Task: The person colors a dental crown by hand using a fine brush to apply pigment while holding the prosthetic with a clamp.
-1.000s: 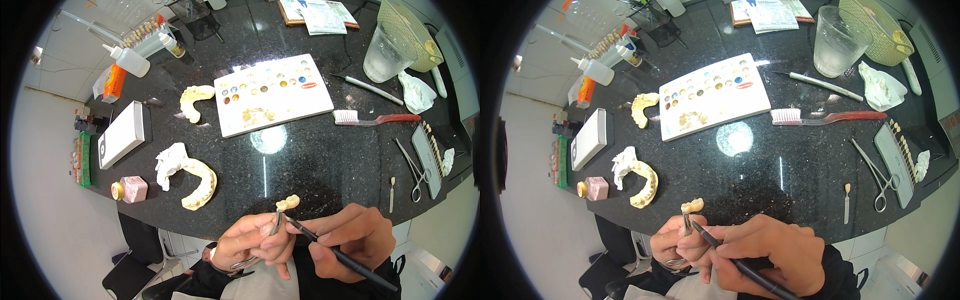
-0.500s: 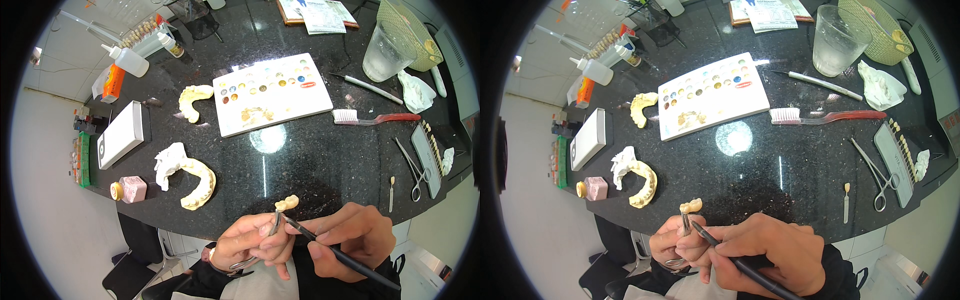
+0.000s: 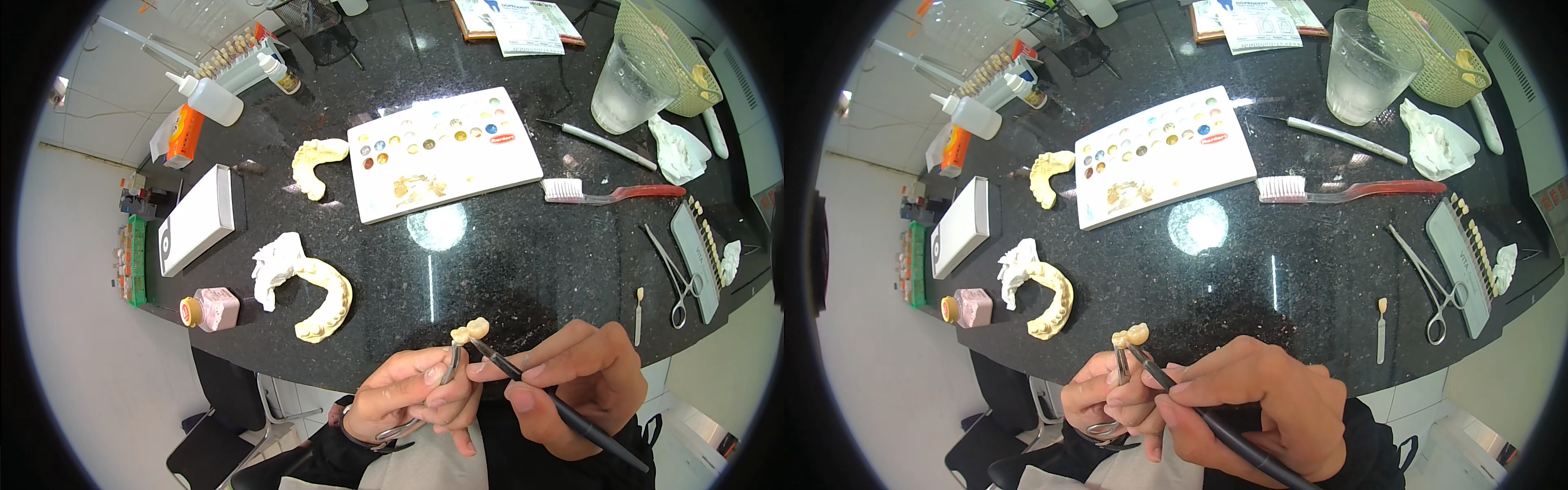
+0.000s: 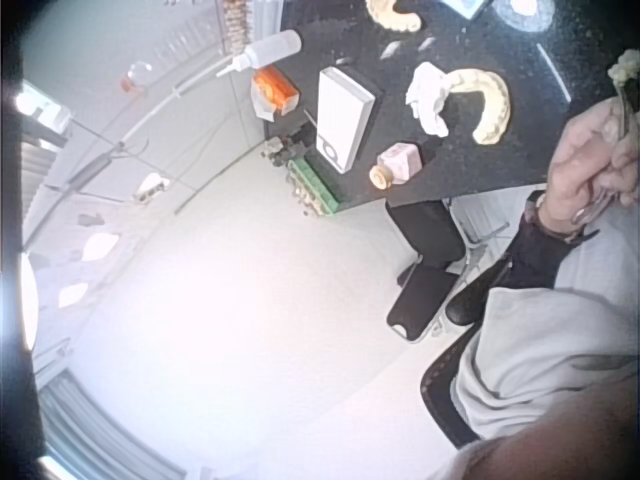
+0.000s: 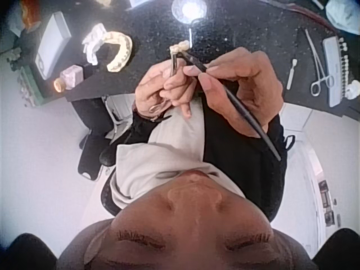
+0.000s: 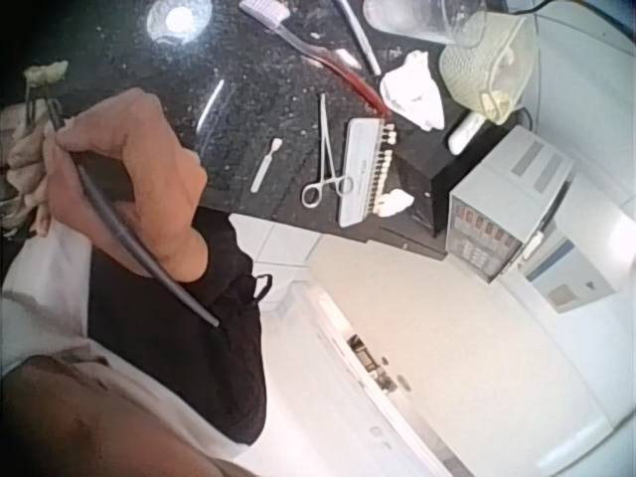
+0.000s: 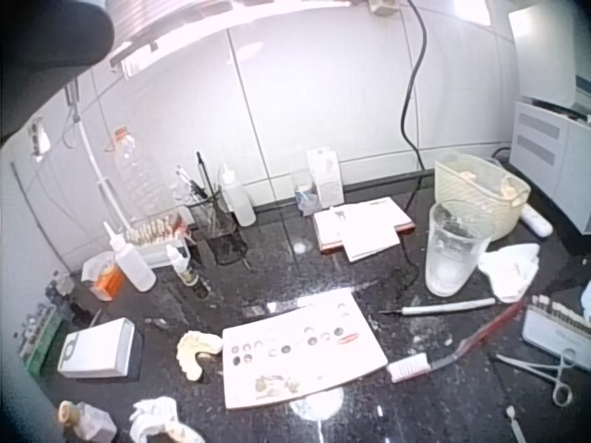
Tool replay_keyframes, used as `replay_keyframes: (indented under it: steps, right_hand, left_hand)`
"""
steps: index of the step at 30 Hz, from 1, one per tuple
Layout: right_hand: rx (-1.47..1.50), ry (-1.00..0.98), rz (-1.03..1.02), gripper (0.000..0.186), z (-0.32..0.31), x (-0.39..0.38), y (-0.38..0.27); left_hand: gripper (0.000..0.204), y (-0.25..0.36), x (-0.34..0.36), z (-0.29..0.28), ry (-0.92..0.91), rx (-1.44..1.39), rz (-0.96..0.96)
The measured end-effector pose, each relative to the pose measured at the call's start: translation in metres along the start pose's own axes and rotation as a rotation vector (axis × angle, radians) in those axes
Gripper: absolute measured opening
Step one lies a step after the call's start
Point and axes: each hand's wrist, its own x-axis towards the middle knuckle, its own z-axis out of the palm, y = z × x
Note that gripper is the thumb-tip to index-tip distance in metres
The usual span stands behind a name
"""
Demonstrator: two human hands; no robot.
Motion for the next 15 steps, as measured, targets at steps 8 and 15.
replay_keyframes:
  steps: [8, 15]
  right_hand:
    - [-0.077, -0.123, -0.032, 0.019, -0.0079, 0.0042, -0.0014]
    - [-0.012, -0.015, -0.018, 0.021, -0.0006, -0.0019, -0.0014]
  left_hand:
    - [0.029, -0.0014, 0.0001, -0.0020, -0.009, -0.007, 0.015]
    - [0.030, -0.0005, 0.0012, -0.0008, -0.030, 0.002, 0.027]
